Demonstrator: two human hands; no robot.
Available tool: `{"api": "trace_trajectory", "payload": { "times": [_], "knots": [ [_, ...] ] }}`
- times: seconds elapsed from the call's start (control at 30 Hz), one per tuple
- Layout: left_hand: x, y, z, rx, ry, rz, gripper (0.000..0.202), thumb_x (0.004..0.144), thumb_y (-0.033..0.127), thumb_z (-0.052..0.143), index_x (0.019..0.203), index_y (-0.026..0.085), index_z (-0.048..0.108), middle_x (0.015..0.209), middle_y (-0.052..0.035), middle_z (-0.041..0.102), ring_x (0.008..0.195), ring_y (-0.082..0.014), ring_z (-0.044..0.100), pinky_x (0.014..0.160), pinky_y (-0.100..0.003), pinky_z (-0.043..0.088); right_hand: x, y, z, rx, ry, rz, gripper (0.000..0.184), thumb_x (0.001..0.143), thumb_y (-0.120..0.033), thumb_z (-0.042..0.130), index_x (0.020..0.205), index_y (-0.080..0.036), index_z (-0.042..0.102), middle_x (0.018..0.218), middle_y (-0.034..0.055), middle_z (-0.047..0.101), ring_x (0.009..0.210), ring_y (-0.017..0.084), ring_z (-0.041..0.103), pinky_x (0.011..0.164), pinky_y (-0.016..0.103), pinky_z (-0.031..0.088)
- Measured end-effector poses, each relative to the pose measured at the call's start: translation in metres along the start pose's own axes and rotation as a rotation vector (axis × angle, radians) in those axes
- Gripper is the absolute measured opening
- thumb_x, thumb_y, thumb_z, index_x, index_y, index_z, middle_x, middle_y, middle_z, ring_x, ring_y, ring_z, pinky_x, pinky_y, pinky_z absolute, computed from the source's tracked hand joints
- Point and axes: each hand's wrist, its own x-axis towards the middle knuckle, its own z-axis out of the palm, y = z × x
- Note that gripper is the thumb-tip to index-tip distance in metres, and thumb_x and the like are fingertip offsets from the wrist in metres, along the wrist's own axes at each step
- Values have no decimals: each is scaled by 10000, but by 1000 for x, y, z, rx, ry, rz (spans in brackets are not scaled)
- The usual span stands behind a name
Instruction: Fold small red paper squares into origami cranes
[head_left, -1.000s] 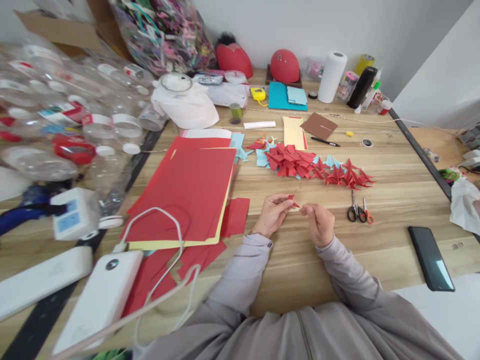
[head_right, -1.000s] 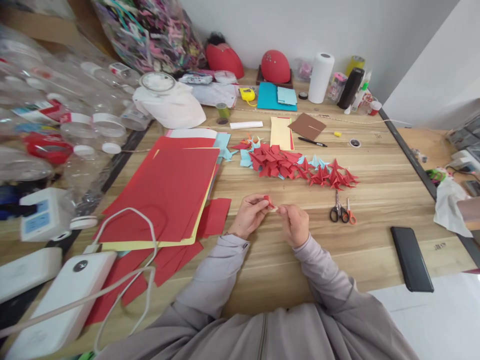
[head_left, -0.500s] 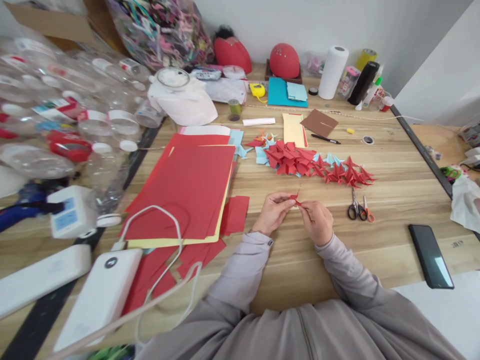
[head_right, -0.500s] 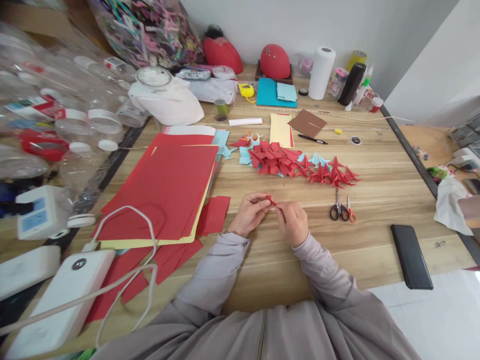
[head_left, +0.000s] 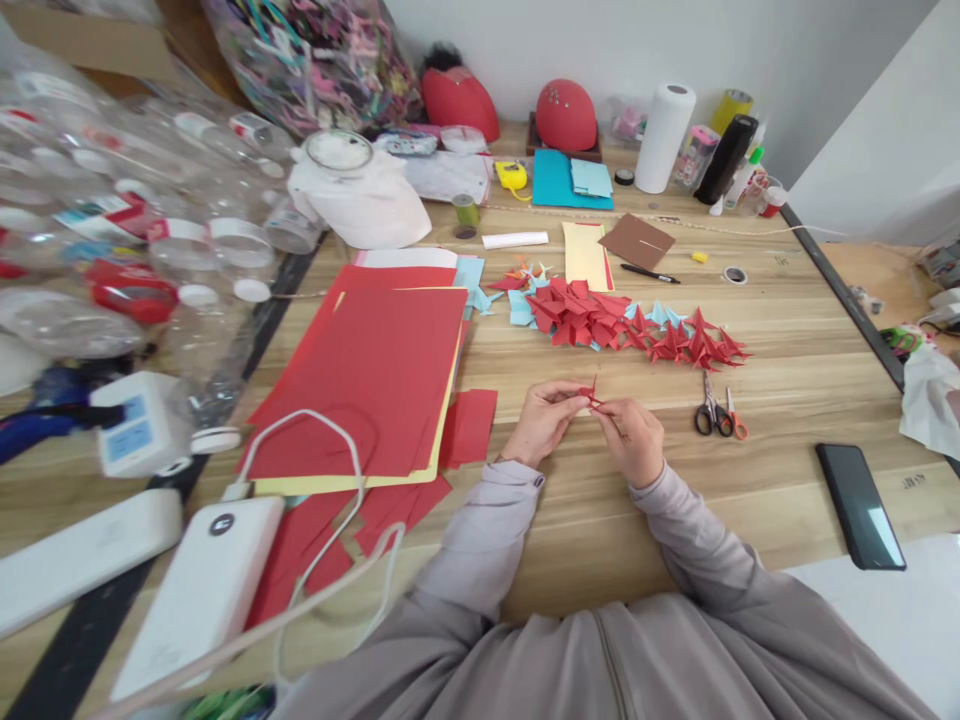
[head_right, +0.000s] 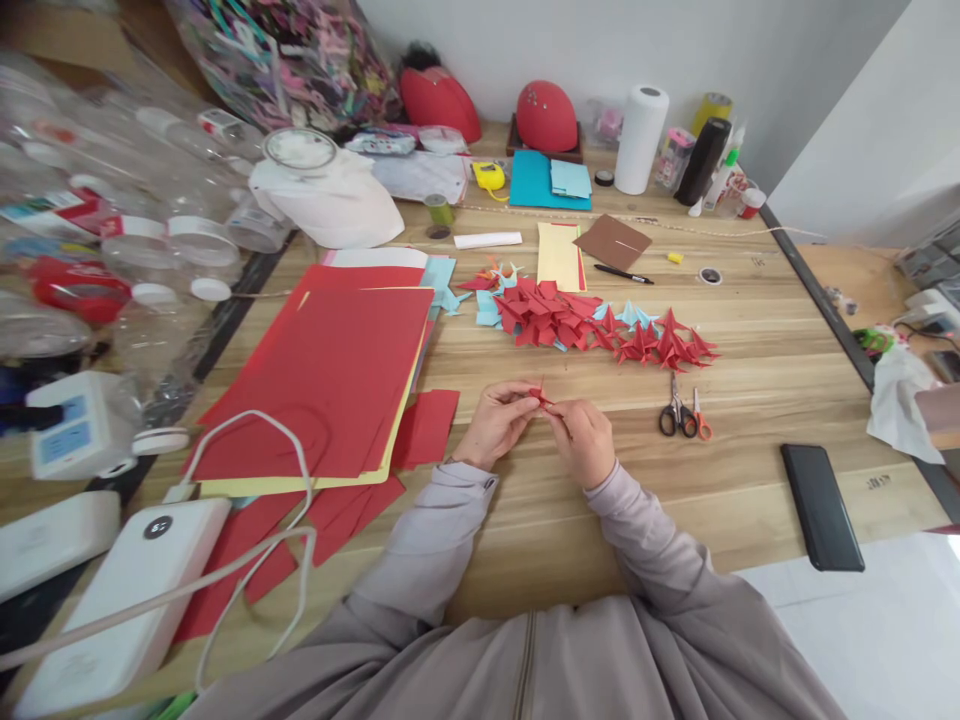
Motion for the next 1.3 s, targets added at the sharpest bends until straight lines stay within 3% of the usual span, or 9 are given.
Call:
{"api": "trace_trajectory", "payload": {
  "times": [0.2,0.53,0.7,0.87,1.1,1.3],
  "knots": [
    [-1,1,3,12,15,-17,264,394,170,880,602,167,717,695,-7,719,605,-92,649,615,-198,537,-2,1,2,-47,-7,-3,111,893,-229,550,823,-193,628,699,51,711,632,155,663,600,248,502],
    [0,-4,1,35,16,-30,289,431,232,884,657,154,722,631,-17,713,570,-108,653,612,-219,546,-9,5,3,-100,-69,131,239,930,-304,478,778,-195,626,640,45,692,577,145,645,567,232,470],
    [2,0,-1,-10,77,-5,310,427,240,887,673,159,718,614,0,703,545,-99,642,590,-215,532,-5,3,-2,-41,-22,201,278,953,-275,413,787,-194,621,651,41,685,613,142,653,615,235,494],
    [1,-1,0,40,29,-21,296,450,240,878,674,144,709,603,-7,696,543,-106,638,585,-223,516,-4,3,2,-29,-49,93,155,897,-312,536,946,-191,620,781,68,712,711,176,672,668,278,520],
    [1,-7,1,80,21,-33,320,436,239,882,688,142,711,646,-18,714,565,-93,630,619,-218,509,-2,4,3,-133,-96,-37,160,920,-222,489,823,-200,614,696,56,686,649,164,635,624,266,482],
    [3,-10,-4,197,-9,3,331,467,243,870,732,142,700,614,0,690,547,-91,619,586,-204,492,-2,3,1,-115,-112,4,213,931,-215,453,787,-199,609,678,51,685,626,156,626,609,260,471]
  ]
}}
